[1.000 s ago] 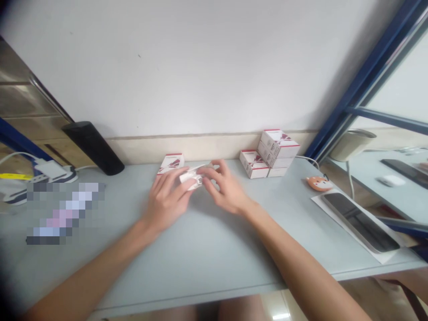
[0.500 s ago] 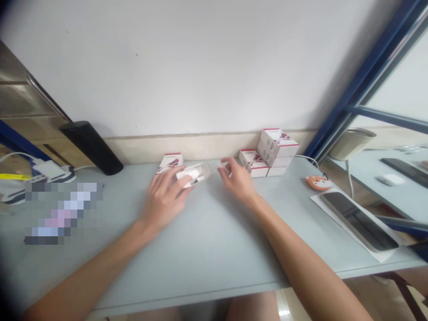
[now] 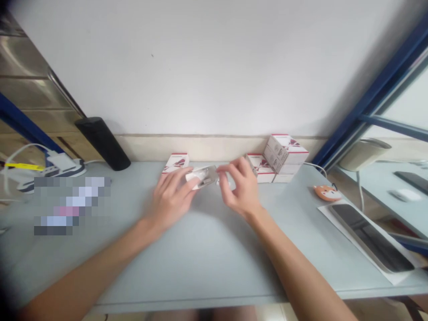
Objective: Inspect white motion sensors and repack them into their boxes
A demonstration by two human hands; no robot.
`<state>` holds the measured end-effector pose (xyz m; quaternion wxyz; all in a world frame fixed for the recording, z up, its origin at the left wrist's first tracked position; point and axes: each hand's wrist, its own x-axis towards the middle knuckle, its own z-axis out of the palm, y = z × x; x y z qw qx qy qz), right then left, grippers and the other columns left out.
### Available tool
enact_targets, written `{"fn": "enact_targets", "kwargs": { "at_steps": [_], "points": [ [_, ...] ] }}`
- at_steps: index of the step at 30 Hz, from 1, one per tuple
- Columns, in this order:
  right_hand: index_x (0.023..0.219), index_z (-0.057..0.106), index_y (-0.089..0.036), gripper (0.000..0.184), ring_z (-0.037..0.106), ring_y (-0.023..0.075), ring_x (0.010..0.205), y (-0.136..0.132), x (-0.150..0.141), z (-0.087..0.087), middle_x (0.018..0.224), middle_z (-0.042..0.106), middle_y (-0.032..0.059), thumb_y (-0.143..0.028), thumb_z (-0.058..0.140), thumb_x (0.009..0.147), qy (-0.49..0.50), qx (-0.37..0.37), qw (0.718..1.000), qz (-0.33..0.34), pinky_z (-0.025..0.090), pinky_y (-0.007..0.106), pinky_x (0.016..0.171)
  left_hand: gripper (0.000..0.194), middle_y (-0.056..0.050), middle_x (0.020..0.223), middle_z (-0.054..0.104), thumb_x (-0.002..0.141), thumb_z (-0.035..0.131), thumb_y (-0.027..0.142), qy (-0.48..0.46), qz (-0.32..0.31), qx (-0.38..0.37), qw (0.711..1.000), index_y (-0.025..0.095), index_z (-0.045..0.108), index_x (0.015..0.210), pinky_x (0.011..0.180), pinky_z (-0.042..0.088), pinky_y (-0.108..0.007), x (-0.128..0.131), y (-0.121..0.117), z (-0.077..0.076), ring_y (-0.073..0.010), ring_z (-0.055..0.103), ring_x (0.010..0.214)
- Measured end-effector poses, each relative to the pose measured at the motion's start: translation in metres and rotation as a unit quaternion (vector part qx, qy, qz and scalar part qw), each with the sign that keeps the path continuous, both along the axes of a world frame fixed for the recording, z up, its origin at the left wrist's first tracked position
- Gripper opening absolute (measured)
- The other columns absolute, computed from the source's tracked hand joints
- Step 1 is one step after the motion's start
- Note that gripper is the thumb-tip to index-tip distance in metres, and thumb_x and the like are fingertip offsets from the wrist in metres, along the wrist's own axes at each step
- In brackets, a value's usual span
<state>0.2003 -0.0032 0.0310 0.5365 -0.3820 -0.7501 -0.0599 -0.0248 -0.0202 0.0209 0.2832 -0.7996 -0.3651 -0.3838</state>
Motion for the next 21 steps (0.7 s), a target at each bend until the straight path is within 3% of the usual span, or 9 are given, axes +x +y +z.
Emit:
{"fn": "enact_targets", "kwargs": {
  "at_steps": [4,9,12,16,21],
  "points": [
    [0.105,0.075,-0.026,0.019,0.05,0.0248,0.091,-0.006,-0.012,-0.006,0.099,0.052,0.0081,-0.032,0.058,0.1,-0.117,-0.051,0.991,-0.027,0.05,0.042,0.083,0.03,-0.014,0.127,0.072,0.095,0.062,0.007,0.008,-0.001,-0.018,1.0,0.024,0.07,0.118,0.1,0.053,-0.044,0.001,-0.004,0.002,-0.0286,0.069,0.119],
    [0.113,0.078,-0.032,0.023,0.049,0.0307,0.103,0.0,-0.01,-0.014,0.117,0.052,0.0116,-0.035,0.059,0.1,-0.137,-0.076,0.987,-0.032,0.05,0.052,0.093,0.027,-0.014,0.126,0.072,0.095,0.063,0.01,0.003,0.006,-0.011,1.0,0.024,0.069,0.118,0.1,0.055,-0.044,-0.001,-0.002,0.002,-0.029,0.07,0.118],
    [0.122,0.075,-0.033,0.027,0.049,0.0326,0.11,-0.001,-0.007,-0.01,0.126,0.051,0.0122,-0.036,0.058,0.102,-0.151,-0.096,0.984,-0.009,0.05,0.055,0.098,0.028,-0.013,0.125,0.072,0.095,0.064,0.009,0.003,0.007,-0.01,1.0,0.025,0.069,0.117,0.1,0.055,-0.043,-0.004,0.001,0.003,-0.028,0.07,0.118],
    [0.119,0.072,-0.029,0.025,0.05,0.0334,0.116,-0.002,-0.005,-0.006,0.126,0.052,0.0133,-0.036,0.054,0.104,-0.171,-0.146,0.974,0.025,0.05,0.056,0.099,0.03,-0.012,0.128,0.072,0.095,0.061,0.007,0.038,-0.011,-0.02,0.999,0.025,0.069,0.118,0.1,0.054,-0.04,-0.006,0.001,0.006,-0.0258,0.07,0.118],
    [0.11,0.064,-0.023,0.015,0.056,0.0268,0.108,0.0,-0.005,-0.006,0.115,0.057,0.0106,-0.028,0.052,0.104,-0.122,-0.205,0.964,0.118,0.051,0.047,0.098,0.037,-0.012,0.13,0.072,0.094,0.056,0.002,0.061,-0.012,-0.036,0.997,0.025,0.069,0.119,0.1,0.054,-0.041,-0.006,-0.001,0.008,-0.0262,0.069,0.121]
  ]
}}
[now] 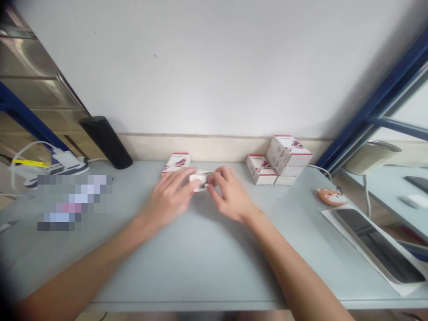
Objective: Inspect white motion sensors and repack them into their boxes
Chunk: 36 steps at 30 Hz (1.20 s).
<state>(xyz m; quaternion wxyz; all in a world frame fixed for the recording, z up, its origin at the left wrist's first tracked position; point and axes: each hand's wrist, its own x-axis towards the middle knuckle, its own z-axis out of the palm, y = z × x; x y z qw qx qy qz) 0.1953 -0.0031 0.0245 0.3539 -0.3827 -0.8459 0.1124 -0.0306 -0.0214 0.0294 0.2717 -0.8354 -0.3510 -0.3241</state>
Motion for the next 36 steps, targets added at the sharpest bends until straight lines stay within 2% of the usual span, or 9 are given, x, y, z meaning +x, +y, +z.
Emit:
{"fn": "enact_targets", "kwargs": {
  "at_steps": [4,7,10,13,17,21,25,29,36],
  "points": [
    [0.098,0.064,-0.024,0.008,0.06,0.0238,0.103,0.007,0.005,0.003,0.107,0.06,0.0071,-0.028,0.058,0.1,0.097,-0.007,0.995,0.016,0.051,0.041,0.094,0.034,-0.012,0.129,0.072,0.094,0.058,0.004,-0.012,0.002,0.005,1.0,0.024,0.069,0.119,0.1,0.054,-0.041,-0.001,0.002,0.0,-0.0267,0.069,0.12],
    [0.096,0.064,-0.024,0.01,0.061,0.0223,0.093,0.017,0.016,0.003,0.105,0.062,0.0066,-0.032,0.059,0.099,0.162,0.025,0.983,-0.079,0.052,0.038,0.085,0.028,-0.012,0.128,0.073,0.094,0.063,0.009,-0.035,0.011,-0.002,0.999,0.024,0.069,0.118,0.101,0.055,-0.042,-0.003,0.004,0.0,-0.0271,0.07,0.118],
    [0.093,0.067,-0.023,0.01,0.062,0.021,0.082,0.029,0.031,-0.006,0.102,0.067,0.0061,-0.031,0.062,0.095,0.079,0.003,0.974,-0.213,0.048,0.036,0.075,0.026,-0.01,0.126,0.073,0.094,0.066,0.01,-0.044,0.005,0.0,0.999,0.025,0.069,0.115,0.1,0.056,-0.042,-0.003,0.006,0.001,-0.0262,0.071,0.114],
    [0.09,0.073,-0.023,0.011,0.064,0.0228,0.082,0.039,0.043,-0.022,0.101,0.072,0.0076,-0.026,0.063,0.092,-0.067,-0.055,0.96,-0.265,0.044,0.034,0.069,0.024,-0.01,0.125,0.073,0.094,0.067,0.012,-0.048,0.0,0.008,0.999,0.026,0.069,0.114,0.1,0.056,-0.041,-0.003,0.006,0.002,-0.0255,0.071,0.112],
    [0.092,0.077,-0.023,0.018,0.066,0.0234,0.082,0.038,0.042,-0.024,0.1,0.074,0.0101,-0.024,0.059,0.093,-0.097,-0.053,0.959,-0.262,0.043,0.033,0.067,0.027,-0.01,0.125,0.073,0.095,0.068,0.013,-0.047,-0.009,0.009,0.999,0.026,0.066,0.118,0.1,0.056,-0.041,-0.005,0.008,0.001,-0.0257,0.071,0.113],
    [0.106,0.077,-0.023,0.025,0.063,0.02,0.073,0.015,0.026,0.008,0.094,0.074,0.0068,-0.031,0.055,0.098,0.033,0.013,0.98,-0.196,0.046,0.033,0.069,0.043,-0.01,0.13,0.071,0.096,0.07,0.016,-0.049,-0.02,0.002,0.999,0.027,0.057,0.135,0.101,0.055,-0.041,-0.008,0.012,-0.003,-0.0263,0.069,0.12],
    [0.109,0.081,-0.026,0.031,0.056,0.0177,0.058,-0.009,0.005,0.028,0.068,0.069,0.0008,-0.036,0.054,0.098,0.099,-0.072,0.986,-0.114,0.044,0.031,0.06,0.048,-0.012,0.132,0.069,0.095,0.069,0.014,-0.052,-0.024,-0.008,0.998,0.028,0.056,0.139,0.102,0.055,-0.042,-0.009,0.014,-0.006,-0.0276,0.067,0.124],
    [0.114,0.082,-0.027,0.035,0.058,0.018,0.057,-0.012,-0.011,0.015,0.066,0.07,-0.0008,-0.036,0.053,0.097,0.07,-0.155,0.978,-0.117,0.046,0.031,0.061,0.041,-0.011,0.129,0.071,0.094,0.066,0.01,-0.034,-0.055,-0.011,0.998,0.027,0.064,0.131,0.104,0.053,-0.043,-0.005,0.011,-0.006,-0.0268,0.067,0.121],
    [0.093,0.083,-0.019,0.029,0.071,0.0224,0.079,0.003,-0.018,-0.01,0.083,0.08,0.0044,-0.039,0.062,0.09,0.229,-0.246,0.933,-0.129,0.051,0.03,0.071,0.04,-0.011,0.135,0.072,0.096,0.066,0.015,0.027,-0.123,-0.009,0.992,0.03,0.066,0.134,0.095,0.056,-0.039,0.005,0.0,0.0,-0.0243,0.071,0.11]
  ]
}}
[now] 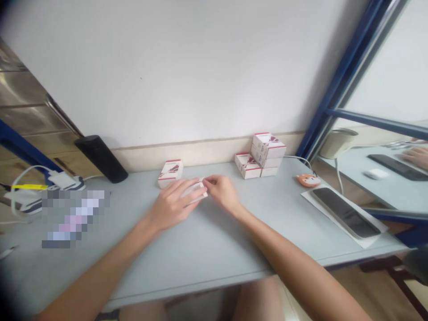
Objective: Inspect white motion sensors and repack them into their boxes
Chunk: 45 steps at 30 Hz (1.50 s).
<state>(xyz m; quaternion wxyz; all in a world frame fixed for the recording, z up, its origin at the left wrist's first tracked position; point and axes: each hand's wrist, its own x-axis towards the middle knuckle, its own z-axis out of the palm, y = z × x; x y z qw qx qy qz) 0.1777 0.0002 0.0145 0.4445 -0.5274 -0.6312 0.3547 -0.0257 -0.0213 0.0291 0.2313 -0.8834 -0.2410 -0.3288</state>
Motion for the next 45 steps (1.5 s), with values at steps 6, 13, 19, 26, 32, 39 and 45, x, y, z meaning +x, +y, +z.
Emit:
{"fn": "enact_targets", "kwargs": {
  "at_steps": [6,13,19,26,32,39,45],
  "points": [
    [0.086,0.084,-0.019,0.027,0.067,0.0195,0.074,0.004,0.005,0.004,0.08,0.079,0.0034,-0.041,0.07,0.081,0.055,-0.013,0.998,-0.033,0.048,0.028,0.066,0.045,-0.008,0.134,0.074,0.099,0.066,0.022,-0.027,0.023,-0.055,0.998,0.028,0.058,0.144,0.097,0.056,-0.038,0.001,0.003,0.007,-0.0236,0.071,0.111],
    [0.085,0.079,-0.019,0.027,0.068,0.0208,0.082,0.017,0.02,0.012,0.085,0.076,0.0045,-0.045,0.071,0.081,0.075,0.048,0.99,-0.106,0.052,0.031,0.075,0.054,-0.009,0.136,0.072,0.101,0.066,0.033,-0.06,0.067,-0.108,0.99,0.027,0.051,0.152,0.104,0.055,-0.041,-0.004,0.016,0.005,-0.026,0.067,0.122],
    [0.097,0.062,-0.022,0.032,0.069,0.021,0.091,0.03,0.033,0.017,0.102,0.071,0.0066,-0.052,0.055,0.092,0.147,0.104,0.971,-0.155,0.06,0.034,0.077,0.056,-0.007,0.143,0.069,0.101,0.064,0.04,-0.084,0.097,-0.144,0.981,0.031,0.048,0.155,0.111,0.052,-0.044,-0.007,0.014,0.002,-0.0273,0.064,0.131],
    [0.102,0.053,-0.024,0.028,0.069,0.0239,0.092,0.053,0.075,0.018,0.101,0.065,0.009,-0.051,0.049,0.096,0.335,0.074,0.897,-0.278,0.065,0.037,0.068,0.058,-0.006,0.152,0.062,0.102,0.06,0.039,-0.13,0.133,-0.195,0.963,0.034,0.045,0.158,0.117,0.046,-0.044,-0.002,0.032,0.03,-0.0276,0.059,0.137],
    [0.092,0.053,-0.026,0.026,0.069,0.0242,0.091,0.066,0.086,0.005,0.092,0.063,0.0063,-0.051,0.048,0.092,0.359,0.042,0.885,-0.294,0.067,0.04,0.069,0.063,-0.01,0.154,0.058,0.101,0.051,0.022,0.043,0.059,-0.29,0.954,0.027,0.04,0.163,0.119,0.042,-0.047,0.026,0.101,0.04,-0.0291,0.052,0.142],
    [0.098,0.054,-0.025,0.022,0.069,0.0245,0.091,0.063,0.083,0.003,0.102,0.066,0.0093,-0.045,0.052,0.09,0.347,0.035,0.886,-0.306,0.064,0.036,0.062,0.065,-0.012,0.17,0.038,0.102,0.046,0.021,0.023,0.079,-0.311,0.947,0.028,0.035,0.165,0.127,0.027,-0.059,0.025,0.11,0.018,-0.0344,0.031,0.159],
    [0.094,0.056,-0.025,0.018,0.068,0.0229,0.084,0.052,0.064,0.002,0.093,0.065,0.0059,-0.042,0.056,0.089,0.325,0.0,0.91,-0.257,0.063,0.034,0.06,0.064,-0.014,0.152,0.056,0.1,0.065,0.042,-0.263,-0.04,-0.501,0.823,0.029,0.04,0.157,0.12,0.041,-0.047,0.017,0.028,-0.005,-0.0284,0.058,0.137]
  ]
}}
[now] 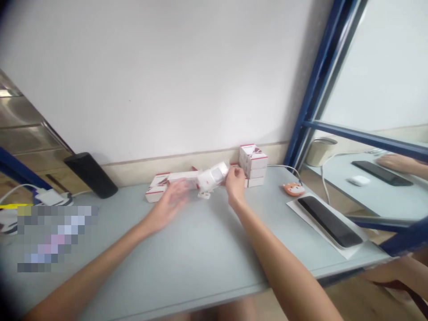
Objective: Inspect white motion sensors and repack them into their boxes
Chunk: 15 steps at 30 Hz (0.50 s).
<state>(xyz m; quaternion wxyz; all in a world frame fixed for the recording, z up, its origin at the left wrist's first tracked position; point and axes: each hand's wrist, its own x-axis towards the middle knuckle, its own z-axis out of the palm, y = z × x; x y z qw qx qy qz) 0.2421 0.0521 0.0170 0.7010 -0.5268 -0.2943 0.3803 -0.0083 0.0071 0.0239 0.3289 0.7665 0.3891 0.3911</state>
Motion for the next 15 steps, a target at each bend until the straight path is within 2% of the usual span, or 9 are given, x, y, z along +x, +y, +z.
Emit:
{"fn": "enact_targets", "kwargs": {
  "at_steps": [2,3,5,7,10,12,15],
  "points": [
    [0.092,0.057,-0.024,0.018,0.068,0.0214,0.077,-0.008,-0.015,-0.002,0.086,0.064,0.0035,-0.041,0.059,0.088,-0.004,-0.012,0.999,0.046,0.062,0.033,0.057,0.079,-0.015,0.145,0.06,0.095,0.071,0.048,-0.117,-0.04,-0.166,0.978,0.031,0.03,0.16,0.108,0.051,-0.046,0.001,-0.021,-0.012,-0.0282,0.066,0.125],
    [0.093,0.057,-0.024,0.019,0.068,0.0205,0.074,-0.013,-0.023,-0.003,0.084,0.064,0.0025,-0.042,0.06,0.089,-0.01,-0.019,0.997,0.073,0.062,0.033,0.055,0.082,-0.015,0.139,0.063,0.093,0.074,0.051,-0.166,-0.042,-0.219,0.961,0.03,0.03,0.16,0.104,0.053,-0.046,0.002,-0.027,-0.017,-0.028,0.069,0.119],
    [0.1,0.058,-0.025,0.024,0.066,0.019,0.068,-0.025,-0.039,-0.005,0.084,0.065,0.0013,-0.047,0.061,0.091,-0.035,-0.024,0.991,0.129,0.06,0.031,0.052,0.073,-0.012,0.119,0.07,0.09,0.078,0.052,-0.217,-0.013,-0.285,0.933,0.022,0.046,0.147,0.094,0.055,-0.041,0.002,-0.033,-0.024,-0.0239,0.072,0.099],
    [0.111,0.059,-0.026,0.035,0.065,0.0183,0.067,-0.036,-0.051,-0.004,0.088,0.067,0.0014,-0.056,0.059,0.094,-0.09,0.001,0.979,0.184,0.058,0.03,0.05,0.054,-0.009,0.108,0.071,0.092,0.077,0.051,-0.261,0.003,-0.327,0.908,0.019,0.058,0.131,0.082,0.053,-0.034,0.0,-0.032,-0.025,-0.0176,0.069,0.086],
    [0.118,0.062,-0.025,0.043,0.063,0.0168,0.066,-0.051,-0.058,0.002,0.09,0.068,0.0018,-0.062,0.059,0.096,-0.185,0.066,0.948,0.251,0.056,0.029,0.052,0.04,-0.008,0.108,0.069,0.094,0.076,0.045,-0.32,-0.023,-0.367,0.873,0.02,0.064,0.122,0.073,0.05,-0.029,-0.008,-0.029,-0.021,-0.0149,0.064,0.083],
    [0.11,0.065,-0.024,0.041,0.06,0.0151,0.064,-0.056,-0.057,0.009,0.086,0.068,0.0009,-0.061,0.063,0.095,-0.224,0.086,0.934,0.265,0.054,0.028,0.054,0.038,-0.009,0.107,0.07,0.093,0.077,0.044,-0.332,-0.057,-0.397,0.854,0.019,0.065,0.12,0.073,0.051,-0.031,-0.013,-0.028,-0.018,-0.0159,0.064,0.081],
    [0.088,0.064,-0.022,0.036,0.055,0.0129,0.061,-0.06,-0.051,0.02,0.074,0.063,-0.0009,-0.058,0.068,0.095,-0.243,0.093,0.932,0.251,0.048,0.025,0.055,0.04,-0.011,0.107,0.07,0.094,0.075,0.046,-0.328,-0.113,-0.431,0.833,0.018,0.065,0.12,0.077,0.053,-0.035,-0.017,-0.03,-0.014,-0.0186,0.068,0.081]
  ]
}}
